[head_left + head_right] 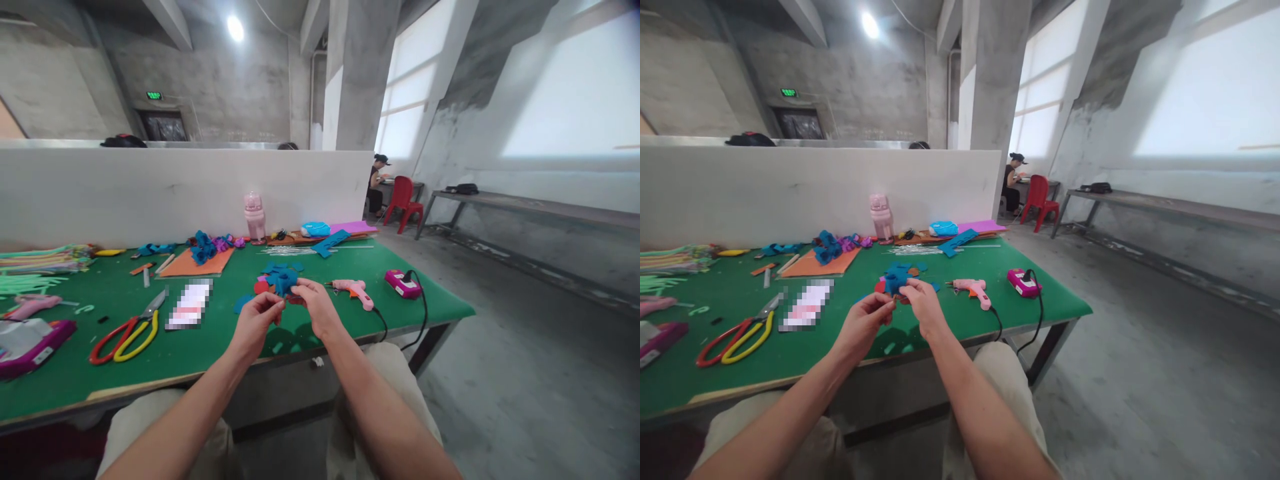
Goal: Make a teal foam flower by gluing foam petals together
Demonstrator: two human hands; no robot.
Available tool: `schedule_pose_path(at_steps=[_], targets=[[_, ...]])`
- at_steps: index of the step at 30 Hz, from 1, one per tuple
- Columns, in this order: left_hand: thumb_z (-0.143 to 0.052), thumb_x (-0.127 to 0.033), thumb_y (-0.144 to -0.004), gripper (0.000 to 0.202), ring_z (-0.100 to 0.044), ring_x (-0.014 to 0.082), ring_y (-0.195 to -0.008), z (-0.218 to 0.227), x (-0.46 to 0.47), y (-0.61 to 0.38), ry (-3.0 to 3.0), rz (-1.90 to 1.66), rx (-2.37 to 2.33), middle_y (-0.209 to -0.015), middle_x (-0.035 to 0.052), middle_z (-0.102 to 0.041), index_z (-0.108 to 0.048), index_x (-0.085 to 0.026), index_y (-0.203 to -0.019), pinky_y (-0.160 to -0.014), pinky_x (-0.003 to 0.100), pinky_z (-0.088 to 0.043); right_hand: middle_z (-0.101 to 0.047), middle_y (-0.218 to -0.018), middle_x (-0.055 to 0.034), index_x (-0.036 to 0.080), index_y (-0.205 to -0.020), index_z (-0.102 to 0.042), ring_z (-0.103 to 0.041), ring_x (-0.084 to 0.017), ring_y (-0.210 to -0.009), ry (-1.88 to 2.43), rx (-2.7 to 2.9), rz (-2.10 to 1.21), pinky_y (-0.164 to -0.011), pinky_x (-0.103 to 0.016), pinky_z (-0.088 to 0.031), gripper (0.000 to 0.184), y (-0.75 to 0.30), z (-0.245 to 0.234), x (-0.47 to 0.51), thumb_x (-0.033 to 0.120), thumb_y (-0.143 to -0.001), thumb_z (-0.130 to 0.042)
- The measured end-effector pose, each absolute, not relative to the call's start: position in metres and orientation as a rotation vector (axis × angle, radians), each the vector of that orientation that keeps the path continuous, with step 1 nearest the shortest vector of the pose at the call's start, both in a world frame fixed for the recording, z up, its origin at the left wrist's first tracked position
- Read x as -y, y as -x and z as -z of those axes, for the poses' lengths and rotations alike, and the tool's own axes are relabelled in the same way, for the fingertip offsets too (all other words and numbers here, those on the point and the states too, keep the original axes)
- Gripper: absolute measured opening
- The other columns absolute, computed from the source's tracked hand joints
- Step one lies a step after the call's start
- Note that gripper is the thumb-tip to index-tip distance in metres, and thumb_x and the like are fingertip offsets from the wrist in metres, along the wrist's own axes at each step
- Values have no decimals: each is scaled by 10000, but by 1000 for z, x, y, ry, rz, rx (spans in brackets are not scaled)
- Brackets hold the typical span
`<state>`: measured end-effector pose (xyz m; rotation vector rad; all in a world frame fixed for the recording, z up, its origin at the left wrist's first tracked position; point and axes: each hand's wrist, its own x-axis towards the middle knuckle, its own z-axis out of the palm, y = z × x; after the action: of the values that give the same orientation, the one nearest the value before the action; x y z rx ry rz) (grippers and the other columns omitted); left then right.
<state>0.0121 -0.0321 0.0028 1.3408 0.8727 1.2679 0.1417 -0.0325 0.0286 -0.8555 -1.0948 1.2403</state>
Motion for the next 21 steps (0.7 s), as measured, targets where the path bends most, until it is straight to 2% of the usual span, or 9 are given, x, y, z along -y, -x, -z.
schedule_pose_path(at_steps=[5,9,14,21], targets=[[-666,-304,-667,183,-428,66,-489,-1,31,-12,-1342,-1279,-881,-557,-35,-510,-566,-150,-674,-483,190,-325,-571,-596,10,162,-583,-590,-470,-116,-612,913,1193,-1187,-630,-234,-383,121,-141,-31,35,245,-595,-502],[-657,-294,-678,169,-428,65,-488,1,31,-11,-1363,-1288,-889,-542,-37,-504,-573,-147,-679,-487,191,-327,-594,-623,8,148,-665,-633,-470,-114,-617,903,1254,-1165,-614,-226,-370,166,-140,-32,36,214,-586,-502],[-664,-278,-672,157,-432,64,-489,3,30,-11,-1365,-1305,-876,-541,-39,-509,-575,-149,-681,-492,190,-333,-627,-685,-3,157,-713,-646,-510,-126,-637,883,1280,-1165,-649,-239,-399,184,-139,-29,36,201,-592,-514],[-667,-287,-666,166,-447,67,-486,3,30,-13,-1318,-1303,-870,-546,-38,-514,-574,-150,-667,-496,196,-351,-624,-674,-1,161,-716,-631,-529,-129,-628,916,1326,-1112,-669,-255,-427,144,-138,-24,34,216,-620,-539]])
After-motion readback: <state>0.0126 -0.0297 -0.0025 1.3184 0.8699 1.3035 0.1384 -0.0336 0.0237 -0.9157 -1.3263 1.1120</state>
